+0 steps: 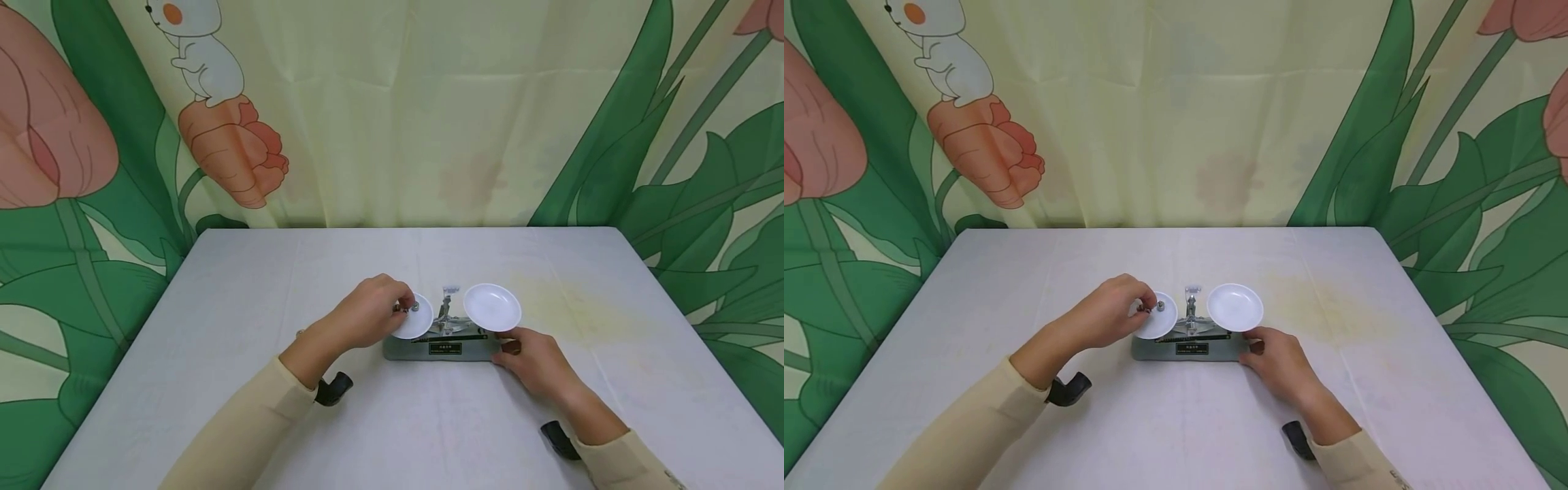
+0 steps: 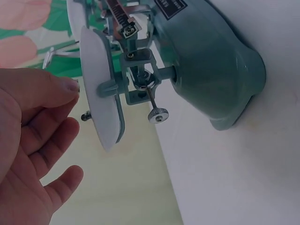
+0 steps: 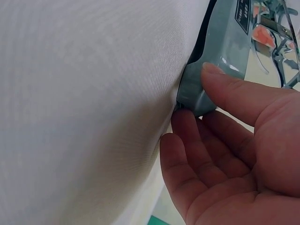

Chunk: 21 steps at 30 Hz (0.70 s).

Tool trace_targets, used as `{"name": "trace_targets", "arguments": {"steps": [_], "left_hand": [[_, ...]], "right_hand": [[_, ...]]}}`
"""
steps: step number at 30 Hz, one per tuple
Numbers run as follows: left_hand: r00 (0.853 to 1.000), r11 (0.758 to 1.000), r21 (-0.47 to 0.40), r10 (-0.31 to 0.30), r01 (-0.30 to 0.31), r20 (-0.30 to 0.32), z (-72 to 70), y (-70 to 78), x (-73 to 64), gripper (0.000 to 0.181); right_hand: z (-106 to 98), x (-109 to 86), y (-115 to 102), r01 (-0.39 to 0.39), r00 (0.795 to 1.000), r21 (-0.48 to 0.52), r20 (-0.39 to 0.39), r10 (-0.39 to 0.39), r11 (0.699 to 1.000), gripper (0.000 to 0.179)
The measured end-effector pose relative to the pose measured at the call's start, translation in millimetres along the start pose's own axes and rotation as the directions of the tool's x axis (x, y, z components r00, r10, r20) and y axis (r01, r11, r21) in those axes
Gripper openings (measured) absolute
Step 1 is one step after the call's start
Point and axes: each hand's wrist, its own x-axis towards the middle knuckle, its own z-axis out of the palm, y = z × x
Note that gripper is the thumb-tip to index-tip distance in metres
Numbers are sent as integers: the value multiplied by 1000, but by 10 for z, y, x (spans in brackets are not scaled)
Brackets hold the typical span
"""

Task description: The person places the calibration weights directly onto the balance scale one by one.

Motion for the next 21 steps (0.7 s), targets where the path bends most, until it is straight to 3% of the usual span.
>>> {"name": "trace_targets", "arguments": {"steps": [14, 21], "left_hand": [[999, 996, 76, 53, -52, -12, 81, -22, 88, 11], [999, 994, 101, 50, -48, -14, 105, -18, 94, 12]], "right_hand": [[-1, 0, 4, 0, 1000, -7, 2, 0, 1000, 45], [4, -11, 10, 0, 1000, -6, -2, 0, 1000, 44]]}}
